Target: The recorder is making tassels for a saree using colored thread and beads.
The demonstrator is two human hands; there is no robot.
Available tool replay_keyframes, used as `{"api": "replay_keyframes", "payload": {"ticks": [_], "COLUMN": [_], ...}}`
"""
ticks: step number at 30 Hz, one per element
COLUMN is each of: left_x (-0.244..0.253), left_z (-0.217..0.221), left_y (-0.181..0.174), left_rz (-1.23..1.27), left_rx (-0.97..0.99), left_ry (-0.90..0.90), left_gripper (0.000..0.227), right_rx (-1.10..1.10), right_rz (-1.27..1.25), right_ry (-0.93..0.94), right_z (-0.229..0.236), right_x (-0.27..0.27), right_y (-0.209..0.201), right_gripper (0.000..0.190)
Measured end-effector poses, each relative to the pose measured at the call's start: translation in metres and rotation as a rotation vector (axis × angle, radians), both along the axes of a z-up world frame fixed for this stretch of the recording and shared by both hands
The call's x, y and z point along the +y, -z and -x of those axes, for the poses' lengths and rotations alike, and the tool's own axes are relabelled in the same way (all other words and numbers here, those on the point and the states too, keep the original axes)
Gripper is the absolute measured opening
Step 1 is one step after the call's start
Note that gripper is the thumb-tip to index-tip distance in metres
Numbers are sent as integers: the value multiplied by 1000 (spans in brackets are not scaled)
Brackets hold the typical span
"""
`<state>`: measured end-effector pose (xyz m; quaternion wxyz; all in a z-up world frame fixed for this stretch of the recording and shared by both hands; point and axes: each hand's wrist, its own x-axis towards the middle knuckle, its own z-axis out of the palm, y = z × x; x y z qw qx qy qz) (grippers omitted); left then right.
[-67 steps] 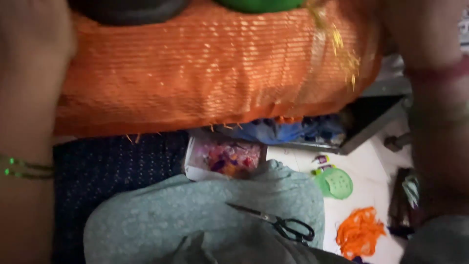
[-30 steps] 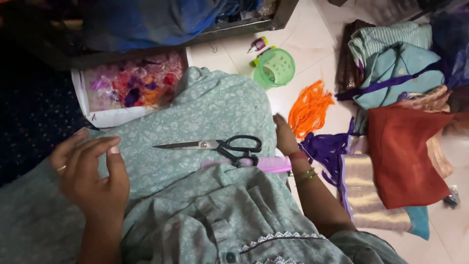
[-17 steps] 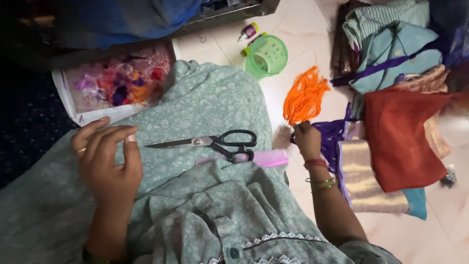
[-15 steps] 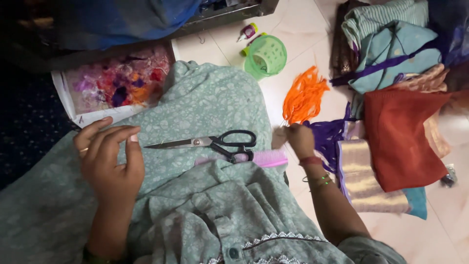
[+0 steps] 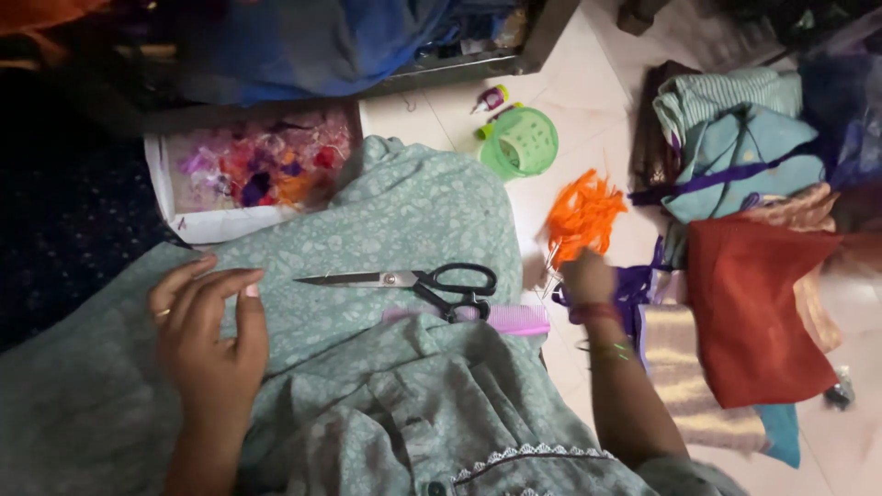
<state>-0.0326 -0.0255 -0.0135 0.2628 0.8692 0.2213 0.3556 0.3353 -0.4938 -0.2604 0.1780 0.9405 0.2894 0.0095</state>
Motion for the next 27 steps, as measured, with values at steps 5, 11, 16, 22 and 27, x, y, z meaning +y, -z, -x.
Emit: {"api": "replay_keyframes", "payload": {"ticks": [5,11,16,22,27], "left_x": [8,3,-2,-21,-18], "left_z": [-8,-32,-50,-66,-64], "left_y": [14,-2,-22,-97,-63], "left_rz": [12,49,254,54,310], "left_rx": [-43,-120,-127,-316,-146], "left_ry": [64,155,255,719,767], "left_gripper": [13,12,13,40,17], "right_rx": [-238,-472,-268,343,1037], "right_rz": [-259,-433,-897,-1025,-1512], "right_ry": [29,-125,-290,-658,-548], "right_z": [8,22,113,156,166], "right_x": [-11,22,158,258,300], "right_y": [-209,-340,-434,-435,-441], "right_gripper": [24,19,6,22,8]}}
